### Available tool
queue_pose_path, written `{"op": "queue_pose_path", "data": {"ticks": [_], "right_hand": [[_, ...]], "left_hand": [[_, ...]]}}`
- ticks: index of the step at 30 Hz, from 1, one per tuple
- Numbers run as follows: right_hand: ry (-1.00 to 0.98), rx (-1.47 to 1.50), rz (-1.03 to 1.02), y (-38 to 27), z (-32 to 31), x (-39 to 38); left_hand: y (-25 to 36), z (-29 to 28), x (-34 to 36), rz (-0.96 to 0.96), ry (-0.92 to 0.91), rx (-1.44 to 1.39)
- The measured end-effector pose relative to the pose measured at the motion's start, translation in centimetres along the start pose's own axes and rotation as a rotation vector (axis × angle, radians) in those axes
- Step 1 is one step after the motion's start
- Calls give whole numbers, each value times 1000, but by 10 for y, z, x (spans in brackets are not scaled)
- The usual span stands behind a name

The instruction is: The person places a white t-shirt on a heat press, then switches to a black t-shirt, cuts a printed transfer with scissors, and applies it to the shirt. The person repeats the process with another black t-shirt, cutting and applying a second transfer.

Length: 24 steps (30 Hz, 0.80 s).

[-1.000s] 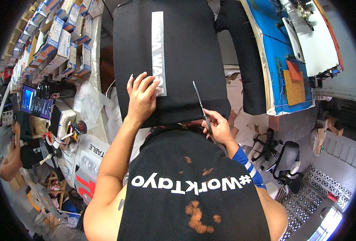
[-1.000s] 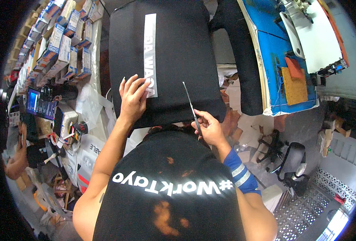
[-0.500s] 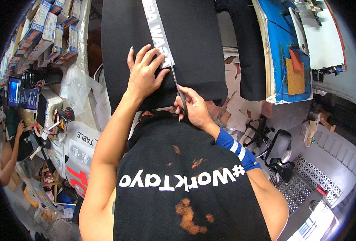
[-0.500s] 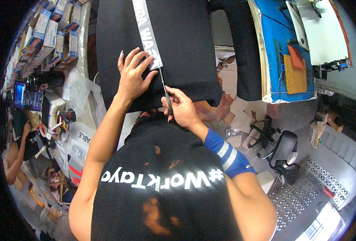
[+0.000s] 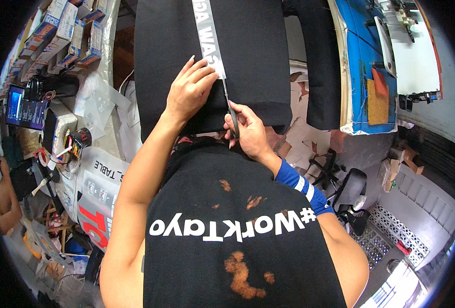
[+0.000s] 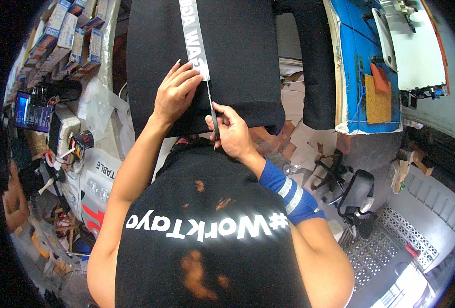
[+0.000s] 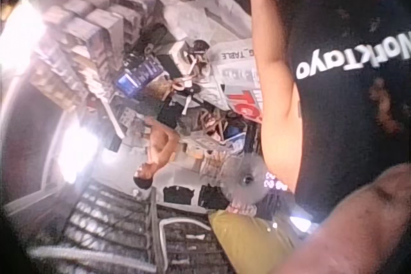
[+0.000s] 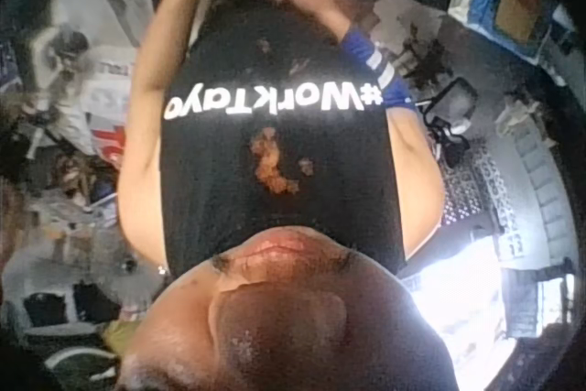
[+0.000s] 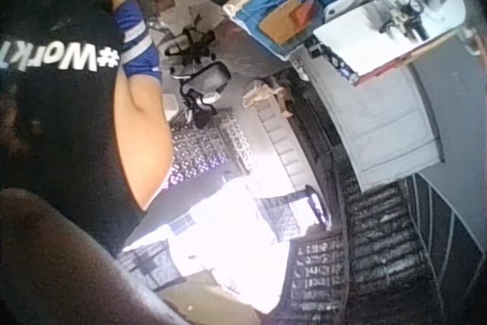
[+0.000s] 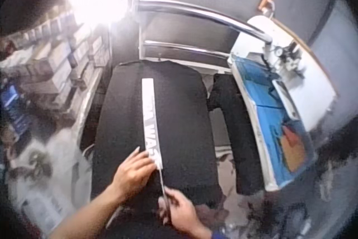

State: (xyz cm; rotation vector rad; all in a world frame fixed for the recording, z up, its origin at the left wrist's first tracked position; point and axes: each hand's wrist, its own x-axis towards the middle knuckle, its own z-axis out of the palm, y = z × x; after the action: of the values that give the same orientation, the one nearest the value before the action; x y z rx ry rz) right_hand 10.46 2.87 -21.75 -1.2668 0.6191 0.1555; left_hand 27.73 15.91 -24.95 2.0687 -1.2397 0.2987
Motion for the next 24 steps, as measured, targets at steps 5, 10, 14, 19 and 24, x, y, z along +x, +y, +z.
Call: {"op": "queue_pose_path", "data": {"ticks": [5, 10, 14, 19, 24], "right_hand": [[11, -44, -12, -2, 0, -2], [23, -56, 4, -3, 1, -1], [18, -53, 36, -3, 0, -4], [32, -31, 109, -6, 0, -5], [45, -21, 48, -12, 3, 9]], "left_hand": [[1, 0, 1, 1, 8, 10], [2, 0, 1, 0, 3, 13], [0, 1, 0, -1, 3, 9], [0, 1, 1, 27, 20, 15], [8, -6, 0, 31, 32, -46]]}}
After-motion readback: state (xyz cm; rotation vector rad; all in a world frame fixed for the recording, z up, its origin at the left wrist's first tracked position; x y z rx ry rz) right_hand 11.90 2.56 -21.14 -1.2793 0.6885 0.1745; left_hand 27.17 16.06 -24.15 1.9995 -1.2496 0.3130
